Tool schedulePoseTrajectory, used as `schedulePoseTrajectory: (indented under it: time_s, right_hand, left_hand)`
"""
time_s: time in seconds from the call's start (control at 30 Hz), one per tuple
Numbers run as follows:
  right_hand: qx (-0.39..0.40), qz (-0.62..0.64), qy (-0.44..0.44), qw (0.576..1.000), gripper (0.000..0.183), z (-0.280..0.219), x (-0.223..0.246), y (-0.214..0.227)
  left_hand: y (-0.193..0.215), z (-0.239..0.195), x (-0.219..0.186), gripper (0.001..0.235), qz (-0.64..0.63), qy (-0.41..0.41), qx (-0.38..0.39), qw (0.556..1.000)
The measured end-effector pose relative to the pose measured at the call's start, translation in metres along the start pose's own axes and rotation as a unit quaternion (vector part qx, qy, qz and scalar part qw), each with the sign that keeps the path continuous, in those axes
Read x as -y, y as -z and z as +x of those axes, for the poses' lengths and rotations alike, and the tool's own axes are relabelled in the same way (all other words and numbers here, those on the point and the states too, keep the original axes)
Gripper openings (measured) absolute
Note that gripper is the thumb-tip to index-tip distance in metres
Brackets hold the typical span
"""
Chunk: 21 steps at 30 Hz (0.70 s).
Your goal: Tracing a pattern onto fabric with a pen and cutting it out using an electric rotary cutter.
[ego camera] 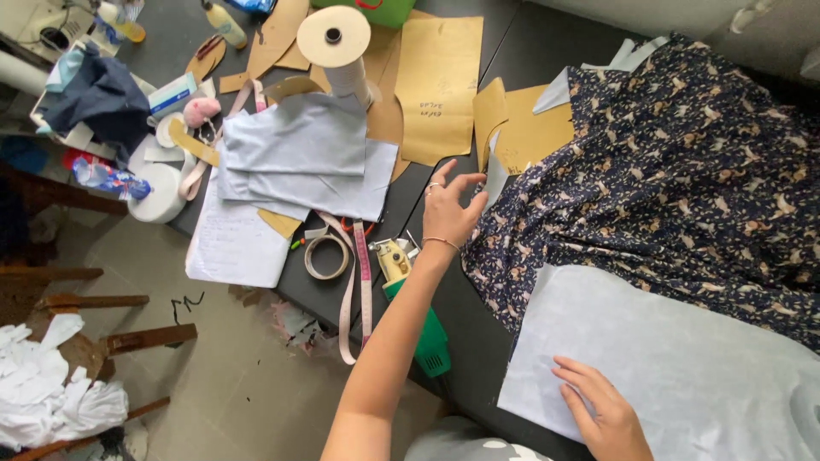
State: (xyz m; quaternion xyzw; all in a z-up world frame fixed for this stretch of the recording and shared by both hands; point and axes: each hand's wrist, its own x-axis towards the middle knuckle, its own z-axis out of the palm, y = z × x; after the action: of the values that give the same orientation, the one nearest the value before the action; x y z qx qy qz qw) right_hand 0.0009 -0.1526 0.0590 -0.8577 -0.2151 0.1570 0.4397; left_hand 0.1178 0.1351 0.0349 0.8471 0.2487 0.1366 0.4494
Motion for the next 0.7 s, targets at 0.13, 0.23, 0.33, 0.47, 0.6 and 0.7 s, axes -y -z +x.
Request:
schedulePoseTrajectory:
  time_s: [0.13, 0.23, 0.33, 0.47, 0.6, 0.7]
  right_hand:
    - [0.029, -0.015, -0.111, 0.993, 0.023, -0.004, 0.003, -0.004]
    - [0.012, -0.028, -0.158, 0.987, 0.02, -0.003, 0.009, -0.003]
    - [-0.009, -0.045, -0.165, 0.985, 0.019, -0.007, -0.01, -0.005]
    - [0.005, -0.078, -0.202, 0.976, 0.021, 0.002, -0.01, -0.006]
    - [0.005, -0.052, -0.19, 0.98, 0.02, 0.014, 0.016, -0.009]
    - [0.007, -0.047, -0.156, 0.987, 0.019, 0.02, 0.021, -0.015]
  left_hand:
    - [-0.026, 0.018, 0.003, 0.024, 0.014, -0.053, 0.078, 0.995]
    - [-0.018, 0.022, 0.021, 0.032, 0.032, -0.037, 0.027, 0.998]
    - [0.004, 0.03, 0.043, 0.038, 0.097, 0.02, -0.011, 0.995]
    - [0.045, 0.038, 0.073, 0.04, 0.173, 0.077, -0.032, 0.981]
    - [0.099, 0.03, 0.097, 0.043, 0.169, 0.103, -0.089, 0.976]
    - [0.136, 0.018, 0.132, 0.043, 0.071, 0.147, -0.182, 0.97]
